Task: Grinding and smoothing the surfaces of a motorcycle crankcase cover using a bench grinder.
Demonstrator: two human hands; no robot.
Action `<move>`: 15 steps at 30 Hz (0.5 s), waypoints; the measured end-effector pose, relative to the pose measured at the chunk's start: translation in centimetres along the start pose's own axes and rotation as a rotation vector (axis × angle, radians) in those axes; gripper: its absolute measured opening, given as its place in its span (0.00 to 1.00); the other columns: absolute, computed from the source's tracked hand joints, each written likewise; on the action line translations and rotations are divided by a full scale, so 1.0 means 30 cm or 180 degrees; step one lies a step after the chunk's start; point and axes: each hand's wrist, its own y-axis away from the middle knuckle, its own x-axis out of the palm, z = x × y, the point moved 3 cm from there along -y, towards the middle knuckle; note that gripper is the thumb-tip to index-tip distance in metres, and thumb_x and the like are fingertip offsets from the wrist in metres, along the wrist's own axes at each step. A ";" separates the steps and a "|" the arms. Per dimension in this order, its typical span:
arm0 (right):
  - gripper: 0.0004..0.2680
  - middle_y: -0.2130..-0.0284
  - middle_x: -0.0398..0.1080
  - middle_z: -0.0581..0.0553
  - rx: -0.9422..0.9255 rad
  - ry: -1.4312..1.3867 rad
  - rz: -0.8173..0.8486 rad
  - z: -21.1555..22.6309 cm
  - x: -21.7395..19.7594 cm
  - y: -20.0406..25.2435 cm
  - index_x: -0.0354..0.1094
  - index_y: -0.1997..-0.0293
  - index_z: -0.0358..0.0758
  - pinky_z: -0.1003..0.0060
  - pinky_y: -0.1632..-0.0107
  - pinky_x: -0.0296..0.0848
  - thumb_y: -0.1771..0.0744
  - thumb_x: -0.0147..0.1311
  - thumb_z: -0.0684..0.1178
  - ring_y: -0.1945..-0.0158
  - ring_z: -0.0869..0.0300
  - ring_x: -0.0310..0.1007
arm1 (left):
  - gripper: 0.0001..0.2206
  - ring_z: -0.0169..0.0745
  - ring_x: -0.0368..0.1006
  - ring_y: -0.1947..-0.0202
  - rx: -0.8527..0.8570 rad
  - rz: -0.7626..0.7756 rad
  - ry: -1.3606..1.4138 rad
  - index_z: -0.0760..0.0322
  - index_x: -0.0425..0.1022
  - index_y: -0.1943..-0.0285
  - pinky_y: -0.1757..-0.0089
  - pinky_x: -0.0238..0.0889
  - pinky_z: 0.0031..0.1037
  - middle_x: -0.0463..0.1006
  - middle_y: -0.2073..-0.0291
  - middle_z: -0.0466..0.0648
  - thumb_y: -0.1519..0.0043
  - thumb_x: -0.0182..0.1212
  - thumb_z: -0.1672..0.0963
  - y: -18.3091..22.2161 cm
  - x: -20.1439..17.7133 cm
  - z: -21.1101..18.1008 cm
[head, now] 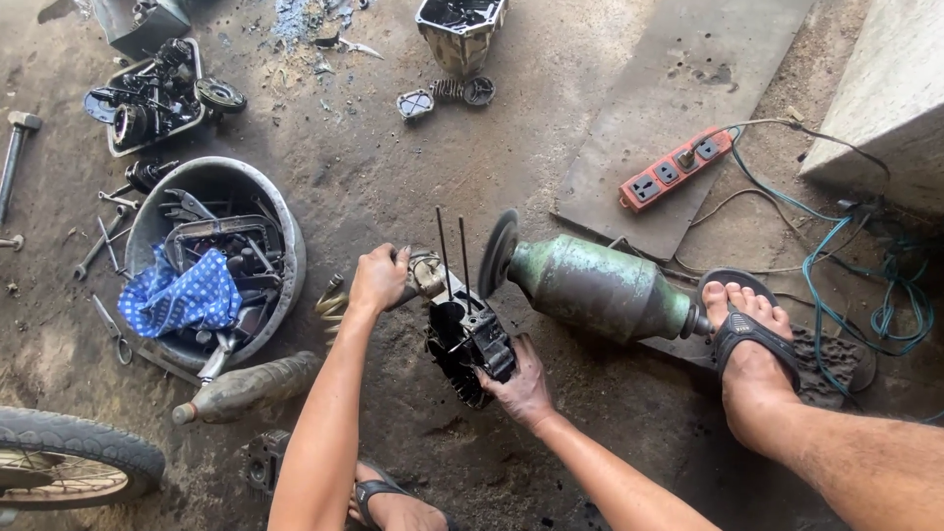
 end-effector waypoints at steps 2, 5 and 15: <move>0.20 0.69 0.62 0.39 -0.0191 -0.0050 -0.0237 0.002 -0.005 0.021 0.62 0.61 0.39 0.55 0.58 0.67 0.47 0.64 0.55 0.62 0.46 0.67 | 0.17 0.62 0.69 0.59 0.0150 0.0006 -0.0036 0.70 0.73 0.64 0.60 0.63 0.45 0.74 0.68 0.65 0.43 0.45 0.51 0.025 -0.007 -0.047; 0.20 0.69 0.62 0.40 -0.0309 0.0049 -0.0436 -0.068 0.029 0.031 0.61 0.60 0.40 0.57 0.58 0.68 0.47 0.65 0.55 0.62 0.47 0.67 | 0.17 0.62 0.70 0.61 0.0303 0.0024 0.0087 0.67 0.73 0.65 0.62 0.63 0.45 0.74 0.70 0.63 0.42 0.45 0.50 0.052 -0.029 -0.092; 0.21 0.68 0.61 0.42 -0.0235 0.0304 -0.0696 -0.034 0.000 0.109 0.59 0.57 0.41 0.58 0.58 0.69 0.47 0.63 0.57 0.61 0.48 0.67 | 0.16 0.61 0.71 0.62 0.0531 0.0186 0.0023 0.67 0.73 0.65 0.63 0.63 0.45 0.75 0.71 0.62 0.42 0.46 0.51 0.074 0.019 -0.112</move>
